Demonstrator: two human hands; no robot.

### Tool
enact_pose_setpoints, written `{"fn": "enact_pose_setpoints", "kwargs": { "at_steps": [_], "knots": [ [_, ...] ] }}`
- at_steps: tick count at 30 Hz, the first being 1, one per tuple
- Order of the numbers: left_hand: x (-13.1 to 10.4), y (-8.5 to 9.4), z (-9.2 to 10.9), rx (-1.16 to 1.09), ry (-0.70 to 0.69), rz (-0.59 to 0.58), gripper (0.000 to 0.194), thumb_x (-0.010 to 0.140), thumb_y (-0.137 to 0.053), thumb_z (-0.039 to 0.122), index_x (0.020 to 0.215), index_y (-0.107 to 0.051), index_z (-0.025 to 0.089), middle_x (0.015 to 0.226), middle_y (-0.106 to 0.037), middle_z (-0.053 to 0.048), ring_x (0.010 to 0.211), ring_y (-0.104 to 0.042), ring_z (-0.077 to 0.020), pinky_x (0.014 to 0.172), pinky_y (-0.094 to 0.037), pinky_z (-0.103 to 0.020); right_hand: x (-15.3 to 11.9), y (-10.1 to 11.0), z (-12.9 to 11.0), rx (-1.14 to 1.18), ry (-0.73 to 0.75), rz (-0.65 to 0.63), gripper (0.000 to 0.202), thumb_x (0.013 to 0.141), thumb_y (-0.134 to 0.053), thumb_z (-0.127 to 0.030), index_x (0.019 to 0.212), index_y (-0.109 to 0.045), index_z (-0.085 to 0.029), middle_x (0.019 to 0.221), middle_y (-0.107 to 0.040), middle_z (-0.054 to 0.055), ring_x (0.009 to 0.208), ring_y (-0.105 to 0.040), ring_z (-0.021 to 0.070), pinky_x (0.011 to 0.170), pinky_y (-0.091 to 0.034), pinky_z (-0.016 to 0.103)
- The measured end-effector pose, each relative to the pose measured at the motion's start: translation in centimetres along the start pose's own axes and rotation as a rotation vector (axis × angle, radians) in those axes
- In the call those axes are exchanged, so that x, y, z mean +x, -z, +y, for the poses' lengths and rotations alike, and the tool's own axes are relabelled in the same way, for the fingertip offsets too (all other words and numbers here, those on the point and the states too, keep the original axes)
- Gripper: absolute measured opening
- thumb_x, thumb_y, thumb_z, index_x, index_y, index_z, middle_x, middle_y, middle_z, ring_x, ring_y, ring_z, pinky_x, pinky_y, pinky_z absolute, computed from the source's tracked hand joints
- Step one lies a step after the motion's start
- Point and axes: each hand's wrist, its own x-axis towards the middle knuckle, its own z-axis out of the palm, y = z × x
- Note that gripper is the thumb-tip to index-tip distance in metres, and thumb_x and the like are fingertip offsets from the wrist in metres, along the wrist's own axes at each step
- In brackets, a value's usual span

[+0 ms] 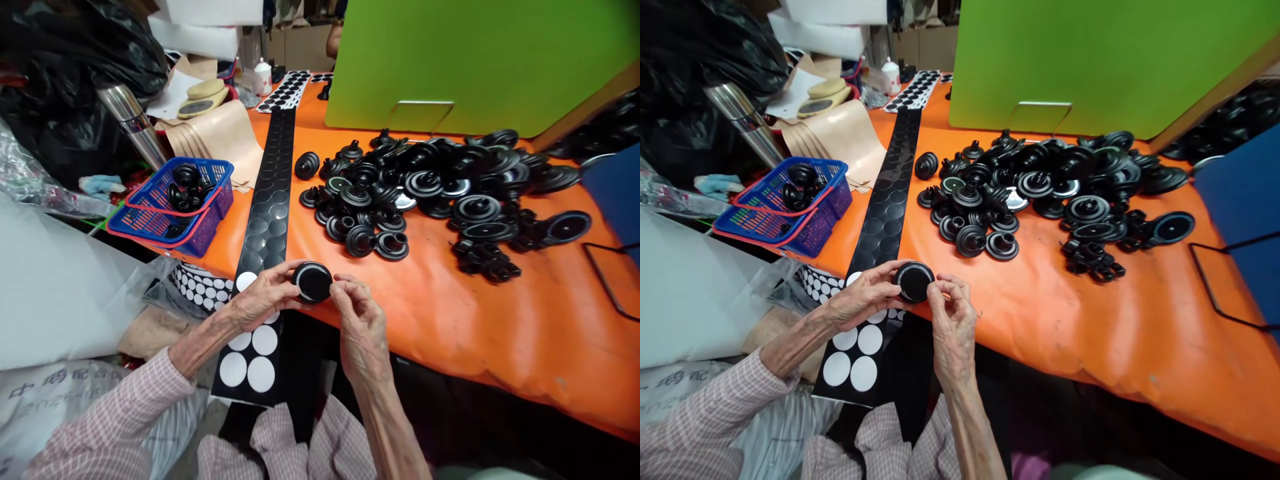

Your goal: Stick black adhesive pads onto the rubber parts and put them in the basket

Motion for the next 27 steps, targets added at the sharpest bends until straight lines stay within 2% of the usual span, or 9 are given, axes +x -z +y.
{"fn": "enact_pose_setpoints", "kwargs": {
  "at_steps": [11, 17, 27],
  "knots": [
    [-0.2, -0.5, 0.1, -0.030, 0.005, 0.032, 0.041, 0.066, -0.069, 0.008, 0.106, -0.067, 0.018, 0.100, -0.065, -0.006, 0.091, -0.063, -0.0189, 0.078, -0.056, -0.035, -0.1, -0.6, 0.6, -0.034, 0.037, 0.040, 0.025, 0.074, -0.065, -0.043, 0.073, -0.063, -0.019, 0.097, -0.055, 0.005, 0.091, -0.056, 0.0188, 0.079, -0.047, 0.034],
    [-0.1, -0.2, -0.2, -0.044, -0.003, 0.028, 0.041, 0.066, -0.069, 0.008, 0.105, -0.069, 0.019, 0.110, -0.065, -0.006, 0.092, -0.063, -0.0178, 0.076, -0.056, -0.030, -0.2, -0.8, 0.6, -0.084, 0.041, 0.043, 0.024, 0.076, -0.062, -0.042, 0.073, -0.061, -0.018, 0.096, -0.055, 0.005, 0.089, -0.056, 0.0175, 0.079, -0.047, 0.033],
    [-0.1, 0.2, -0.5, -0.035, -0.018, 0.006, 0.037, 0.071, -0.065, 0.009, 0.106, -0.071, 0.019, 0.110, -0.068, -0.007, 0.099, -0.063, -0.0209, 0.083, -0.055, -0.036, -0.2, -1.3, 1.1, -0.267, 0.180, 0.109, 0.021, 0.082, -0.055, -0.038, 0.074, -0.060, -0.019, 0.093, -0.057, 0.005, 0.088, -0.059, 0.0183, 0.079, -0.049, 0.035]
  ]
}}
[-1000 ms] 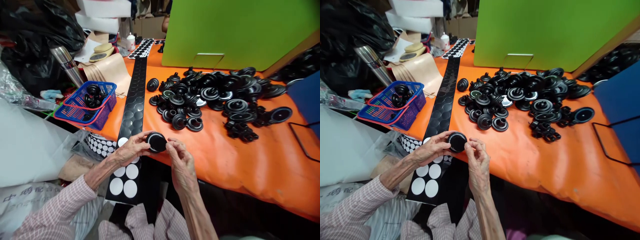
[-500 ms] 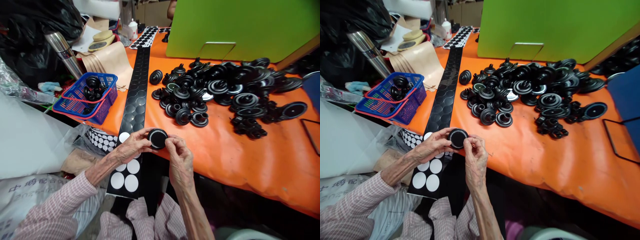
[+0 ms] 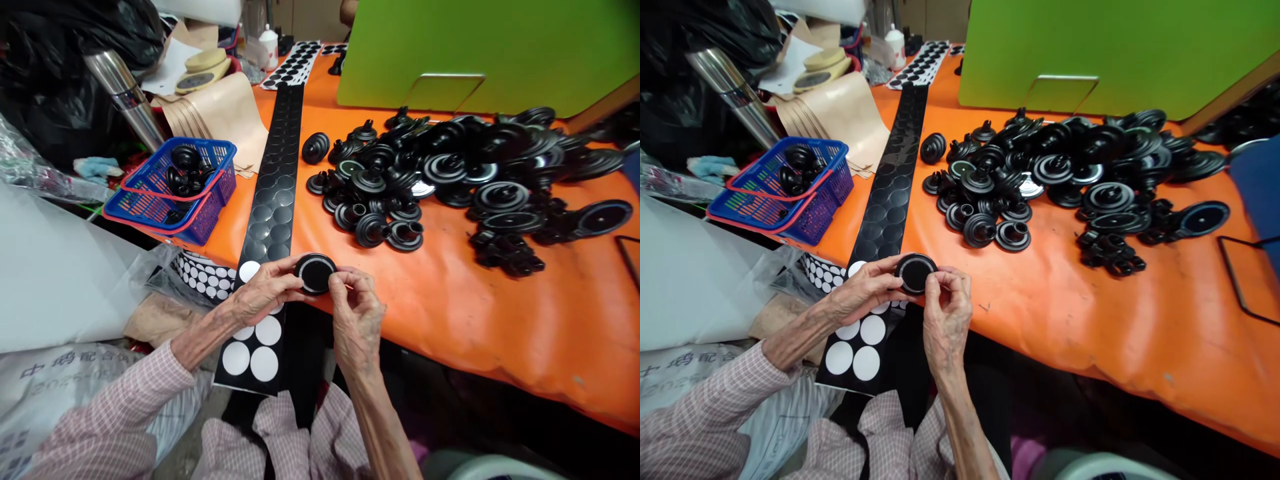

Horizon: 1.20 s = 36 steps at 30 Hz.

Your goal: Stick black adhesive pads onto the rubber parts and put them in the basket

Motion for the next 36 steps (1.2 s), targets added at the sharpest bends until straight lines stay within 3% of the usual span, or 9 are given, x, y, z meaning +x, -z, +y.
{"fn": "enact_pose_setpoints", "kwargs": {
  "at_steps": [8, 18, 21, 23, 26, 28, 30, 33, 36],
  "knots": [
    [0.1, 0.3, -0.4, -0.011, -0.024, -0.010, 0.030, 0.077, -0.068, 0.018, 0.107, -0.070, 0.018, 0.108, -0.069, -0.008, 0.096, -0.066, -0.0215, 0.085, -0.055, -0.040, -0.3, -0.6, 0.4, -0.078, 0.080, 0.030, 0.016, 0.086, -0.052, -0.033, 0.078, -0.054, -0.020, 0.091, -0.055, 0.005, 0.087, -0.058, 0.0189, 0.076, -0.050, 0.036],
    [0.1, 0.8, -1.1, 0.002, -0.057, 0.123, 0.031, 0.074, -0.073, 0.022, 0.104, -0.065, 0.016, 0.103, -0.067, -0.007, 0.089, -0.067, -0.0201, 0.077, -0.058, -0.038, -1.0, -1.9, 1.0, -0.158, 0.214, 0.035, 0.012, 0.090, -0.047, -0.029, 0.081, -0.049, -0.022, 0.095, -0.053, 0.008, 0.091, -0.055, 0.0203, 0.076, -0.052, 0.038],
    [-0.2, 0.8, -0.9, -0.004, -0.069, 0.124, 0.033, 0.073, -0.074, 0.023, 0.104, -0.064, 0.016, 0.101, -0.067, -0.007, 0.089, -0.067, -0.0205, 0.076, -0.058, -0.038, -0.9, -1.8, 1.0, -0.103, 0.128, 0.077, 0.014, 0.085, -0.054, -0.035, 0.088, -0.050, -0.022, 0.096, -0.054, 0.008, 0.089, -0.056, 0.0197, 0.075, -0.052, 0.037],
    [-0.6, 0.7, -0.6, -0.004, -0.075, 0.127, 0.035, 0.073, -0.074, 0.025, 0.105, -0.062, 0.016, 0.101, -0.066, -0.007, 0.089, -0.067, -0.0208, 0.076, -0.059, -0.039, -0.6, -1.4, 0.7, 0.008, -0.013, 0.002, 0.025, 0.081, -0.060, -0.041, 0.093, -0.052, -0.021, 0.094, -0.056, 0.006, 0.083, -0.058, 0.0182, 0.071, -0.052, 0.035],
    [-1.3, 0.9, 0.2, 0.091, -0.099, 0.160, 0.042, 0.073, -0.074, 0.031, 0.110, -0.061, 0.016, 0.098, -0.065, -0.007, 0.082, -0.067, -0.0196, 0.068, -0.059, -0.035, 0.4, -0.8, -0.2, 0.164, -0.169, -0.271, 0.030, 0.076, -0.066, -0.047, 0.081, -0.057, -0.019, 0.074, -0.059, 0.001, 0.066, -0.057, 0.0143, 0.061, -0.050, 0.030],
    [-1.7, 1.4, 1.4, 0.195, -0.131, 0.198, 0.048, 0.073, -0.074, 0.036, 0.113, -0.060, 0.016, 0.093, -0.064, -0.006, 0.073, -0.067, -0.0177, 0.062, -0.058, -0.031, 1.6, -1.5, -1.1, 0.237, -0.208, -0.413, 0.033, 0.072, -0.070, -0.049, 0.073, -0.058, -0.018, 0.060, -0.055, -0.003, 0.054, -0.052, 0.0116, 0.053, -0.047, 0.027],
    [-1.9, 2.3, 3.8, 0.277, -0.198, 0.250, 0.052, 0.072, -0.074, 0.039, 0.116, -0.059, 0.015, 0.091, -0.064, -0.006, 0.066, -0.067, -0.0162, 0.058, -0.057, -0.029, 3.1, -3.5, -2.7, 0.317, -0.206, -0.505, 0.035, 0.070, -0.073, -0.049, 0.071, -0.059, -0.017, 0.054, -0.052, -0.004, 0.048, -0.049, 0.0100, 0.047, -0.043, 0.025],
    [-3.1, 3.8, 9.5, 0.386, -0.355, 0.369, 0.054, 0.072, -0.074, 0.038, 0.118, -0.059, 0.014, 0.094, -0.067, -0.009, 0.066, -0.067, -0.0162, 0.060, -0.056, -0.028, 5.0, -8.5, -6.7, 0.502, -0.140, -0.622, 0.034, 0.069, -0.074, -0.047, 0.073, -0.057, -0.017, 0.059, -0.056, -0.004, 0.048, -0.051, 0.0093, 0.046, -0.043, 0.024],
    [-5.4, 5.1, 14.9, 0.582, -0.535, 0.586, 0.059, 0.075, -0.072, 0.040, 0.126, -0.054, 0.017, 0.093, -0.069, -0.008, 0.062, -0.065, -0.0144, 0.058, -0.054, -0.027, 5.9, -12.3, -10.7, 0.733, -0.070, -0.680, 0.035, 0.070, -0.071, -0.045, 0.088, -0.055, -0.020, 0.077, -0.062, -0.002, 0.061, -0.061, 0.0123, 0.061, -0.053, 0.030]
  ]
}}
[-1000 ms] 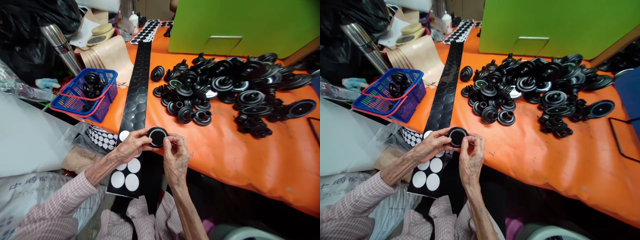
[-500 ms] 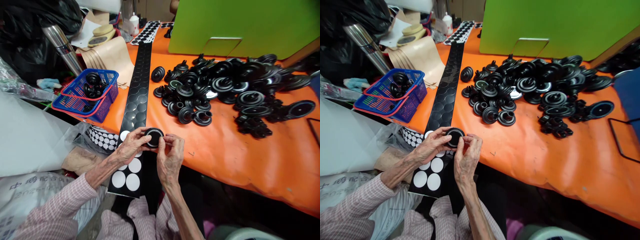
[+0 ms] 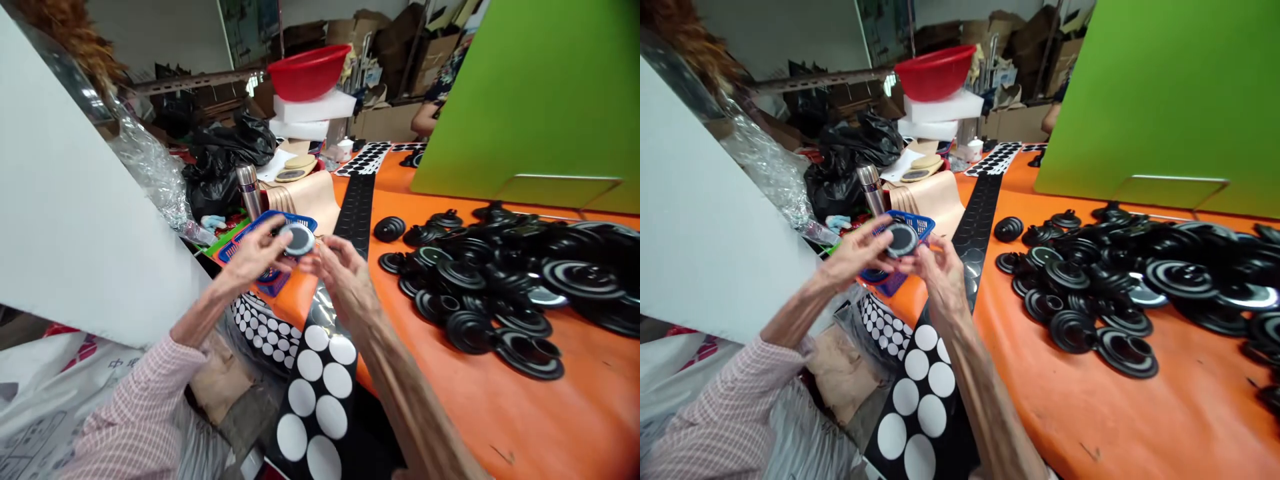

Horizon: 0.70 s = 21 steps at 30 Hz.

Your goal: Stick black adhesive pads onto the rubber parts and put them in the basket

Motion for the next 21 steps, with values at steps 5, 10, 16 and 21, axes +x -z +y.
{"fn": "enact_pose_setpoints", "kwargs": {
  "at_steps": [5, 10, 16, 21],
  "knots": [
    [-2.1, 1.8, -2.4, 0.295, -0.027, 0.046, 0.039, 0.078, -0.064, 0.053, 0.087, -0.068, 0.015, 0.076, -0.068, -0.004, 0.054, -0.060, -0.0118, 0.051, -0.044, -0.022, -2.0, 2.1, 1.2, -0.393, 0.107, 0.038, 0.024, 0.084, -0.055, -0.041, 0.094, -0.058, -0.020, 0.087, -0.064, 0.003, 0.079, -0.065, 0.0173, 0.079, -0.054, 0.040],
    [-6.2, -3.6, -10.7, -0.011, 0.431, -0.104, 0.041, 0.063, -0.078, 0.046, 0.083, -0.060, 0.015, 0.067, -0.064, -0.001, 0.062, -0.061, -0.0146, 0.060, -0.047, -0.026, -9.4, 8.6, 5.9, -0.966, 0.154, 0.134, 0.029, 0.086, -0.050, -0.034, 0.107, -0.062, -0.018, 0.115, -0.065, 0.015, 0.110, -0.059, 0.0282, 0.094, -0.047, 0.054],
    [-6.1, -7.0, -11.1, -0.410, 0.540, -0.142, 0.037, 0.060, -0.081, 0.036, 0.081, -0.060, 0.014, 0.068, -0.059, 0.002, 0.057, -0.052, -0.0074, 0.056, -0.038, -0.020, -11.3, 9.4, 6.3, -1.099, 0.182, 0.058, 0.032, 0.091, -0.047, -0.029, 0.118, -0.060, -0.020, 0.116, -0.066, 0.012, 0.110, -0.059, 0.0258, 0.094, -0.049, 0.051],
    [-6.8, -7.6, -10.7, -0.493, 0.449, -0.342, 0.026, 0.067, -0.076, 0.032, 0.084, -0.068, 0.014, 0.077, -0.063, -0.001, 0.071, -0.054, -0.0102, 0.069, -0.039, -0.022, -10.0, 9.1, 5.2, -1.234, 0.305, 0.080, 0.031, 0.091, -0.048, -0.035, 0.113, -0.064, -0.020, 0.115, -0.065, 0.013, 0.107, -0.056, 0.0280, 0.092, -0.047, 0.052]
  ]
}}
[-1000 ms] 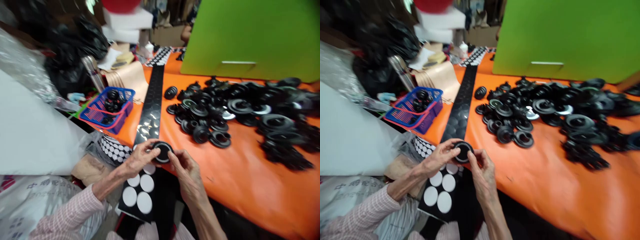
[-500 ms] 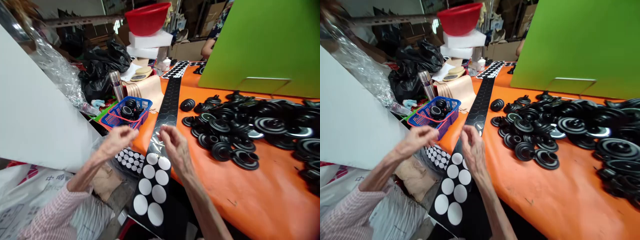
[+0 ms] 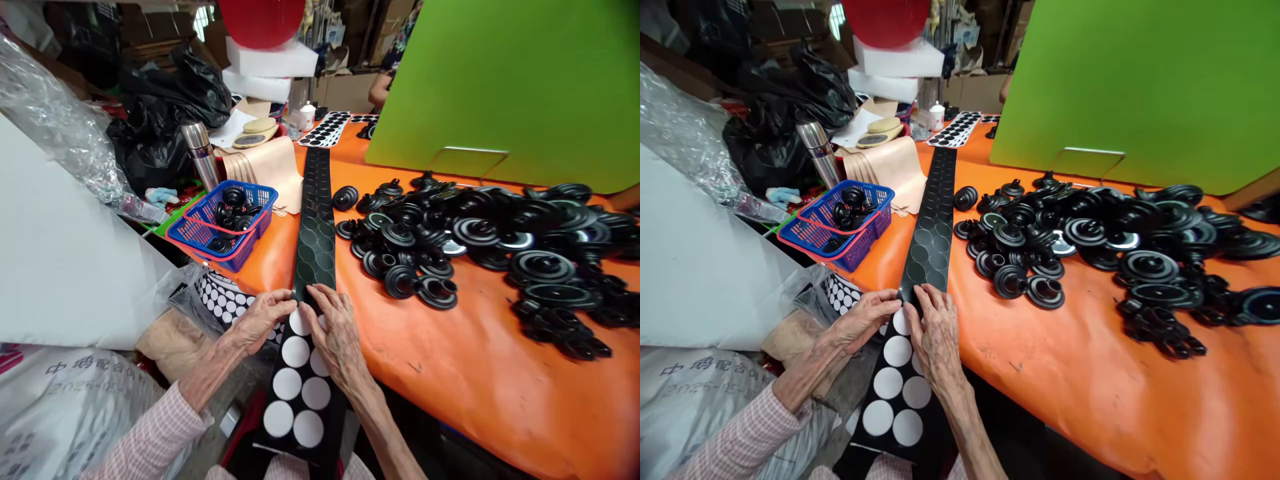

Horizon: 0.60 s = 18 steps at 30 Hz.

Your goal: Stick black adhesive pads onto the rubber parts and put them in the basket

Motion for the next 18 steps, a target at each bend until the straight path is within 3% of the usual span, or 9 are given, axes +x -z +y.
{"fn": "enact_pose_setpoints", "kwargs": {
  "at_steps": [9, 13, 15, 18],
  "knots": [
    [0.3, -1.1, -1.4, 0.042, -0.013, -0.026, 0.023, 0.070, -0.075, 0.032, 0.083, -0.069, 0.013, 0.076, -0.060, -0.001, 0.073, -0.049, -0.0101, 0.071, -0.037, -0.021, -0.6, 0.1, 0.8, -0.073, 0.069, 0.041, 0.026, 0.096, -0.039, -0.029, 0.100, -0.063, -0.019, 0.103, -0.068, 0.012, 0.098, -0.060, 0.0252, 0.085, -0.050, 0.044],
    [0.2, -0.8, -1.4, 0.176, 0.003, 0.007, 0.024, 0.072, -0.070, 0.036, 0.080, -0.065, 0.014, 0.073, -0.057, 0.000, 0.068, -0.048, -0.0106, 0.065, -0.036, -0.022, -0.4, 1.0, 1.1, -0.023, -0.047, 0.168, 0.025, 0.096, -0.036, -0.027, 0.093, -0.060, -0.021, 0.091, -0.068, 0.009, 0.084, -0.063, 0.0213, 0.076, -0.051, 0.037],
    [-0.1, -0.7, -1.1, 0.392, 0.005, 0.112, 0.027, 0.072, -0.069, 0.041, 0.077, -0.062, 0.016, 0.069, -0.054, 0.001, 0.065, -0.047, -0.0121, 0.062, -0.036, -0.024, -0.4, 1.8, 1.1, 0.001, -0.094, 0.223, 0.023, 0.095, -0.038, -0.027, 0.088, -0.059, -0.021, 0.081, -0.065, 0.006, 0.074, -0.063, 0.0189, 0.068, -0.050, 0.032],
    [-0.7, -1.0, 0.0, 0.724, -0.147, 0.380, 0.033, 0.071, -0.069, 0.048, 0.075, -0.056, 0.018, 0.068, -0.051, 0.002, 0.067, -0.047, -0.0139, 0.064, -0.036, -0.026, -1.0, 2.6, 0.5, 0.000, -0.065, 0.233, 0.020, 0.095, -0.039, -0.023, 0.088, -0.058, -0.021, 0.080, -0.064, 0.005, 0.071, -0.063, 0.0170, 0.064, -0.050, 0.029]
  ]
}}
